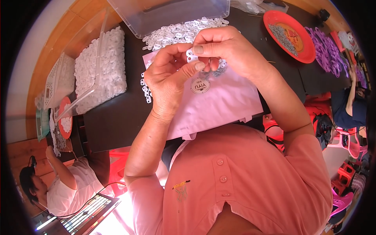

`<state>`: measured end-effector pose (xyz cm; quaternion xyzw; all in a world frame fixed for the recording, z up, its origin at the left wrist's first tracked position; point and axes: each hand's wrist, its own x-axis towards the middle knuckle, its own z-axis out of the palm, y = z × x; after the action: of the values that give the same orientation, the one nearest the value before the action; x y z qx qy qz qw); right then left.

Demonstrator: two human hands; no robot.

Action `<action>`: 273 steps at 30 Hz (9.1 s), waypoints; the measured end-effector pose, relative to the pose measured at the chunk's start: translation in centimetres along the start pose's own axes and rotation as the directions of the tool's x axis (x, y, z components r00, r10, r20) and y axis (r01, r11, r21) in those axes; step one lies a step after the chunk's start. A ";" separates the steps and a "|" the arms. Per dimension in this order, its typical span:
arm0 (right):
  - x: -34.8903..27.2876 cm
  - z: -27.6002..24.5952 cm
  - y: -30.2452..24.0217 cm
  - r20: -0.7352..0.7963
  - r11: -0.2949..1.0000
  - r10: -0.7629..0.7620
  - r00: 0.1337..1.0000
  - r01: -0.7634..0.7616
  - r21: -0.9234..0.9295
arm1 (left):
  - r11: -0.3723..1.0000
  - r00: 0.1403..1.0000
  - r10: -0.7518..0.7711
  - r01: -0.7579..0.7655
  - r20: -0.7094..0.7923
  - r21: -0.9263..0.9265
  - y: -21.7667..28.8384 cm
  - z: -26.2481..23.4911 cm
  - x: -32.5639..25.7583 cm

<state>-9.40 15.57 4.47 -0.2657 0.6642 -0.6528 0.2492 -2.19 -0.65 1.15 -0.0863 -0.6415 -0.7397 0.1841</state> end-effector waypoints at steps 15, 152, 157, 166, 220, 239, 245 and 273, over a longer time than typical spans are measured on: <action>-0.7 0.5 -0.6 0.077 0.999 0.030 0.997 -0.031 0.012 | 0.969 0.972 0.222 -0.229 0.075 0.095 -0.7 -1.1 -0.4; -0.9 3.0 2.6 -0.064 0.941 -0.287 0.956 0.269 -0.204 | 0.051 0.863 0.122 -0.498 0.490 0.866 -0.2 -7.5 -2.0; -0.8 3.0 2.5 -0.087 0.951 -0.272 0.958 0.254 -0.177 | -0.013 0.836 0.095 -0.541 0.540 0.841 -0.6 -7.5 -1.9; -1.0 3.1 2.5 -0.110 0.935 -0.318 0.942 0.292 -0.202 | 0.308 0.928 0.009 -0.357 0.373 0.882 0.0 -8.9 -1.1; 0.1 3.7 3.7 -0.141 0.830 -0.507 0.851 0.437 -0.345 | 0.869 0.927 -0.375 0.344 -0.018 -0.356 -0.4 -2.6 -0.7; 0.2 3.8 4.0 -0.150 0.830 -0.485 0.862 0.399 -0.391 | 0.852 0.900 -0.433 0.391 -0.049 -0.349 -0.1 -2.8 -0.7; 0.2 3.7 4.1 -0.183 0.841 -0.479 0.858 0.388 -0.377 | 0.874 0.902 -0.420 0.372 -0.102 -0.312 0.0 -2.8 -0.7; 0.3 4.4 4.4 -0.136 0.788 -0.520 0.844 0.411 -0.458 | 0.993 0.976 -0.106 0.115 -0.190 0.038 -0.5 -2.1 -1.6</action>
<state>-6.76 12.16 -0.01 -0.3826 0.7256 -0.5676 -0.0700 -0.67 -2.37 -0.26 0.0242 -0.6428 -0.7379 0.2043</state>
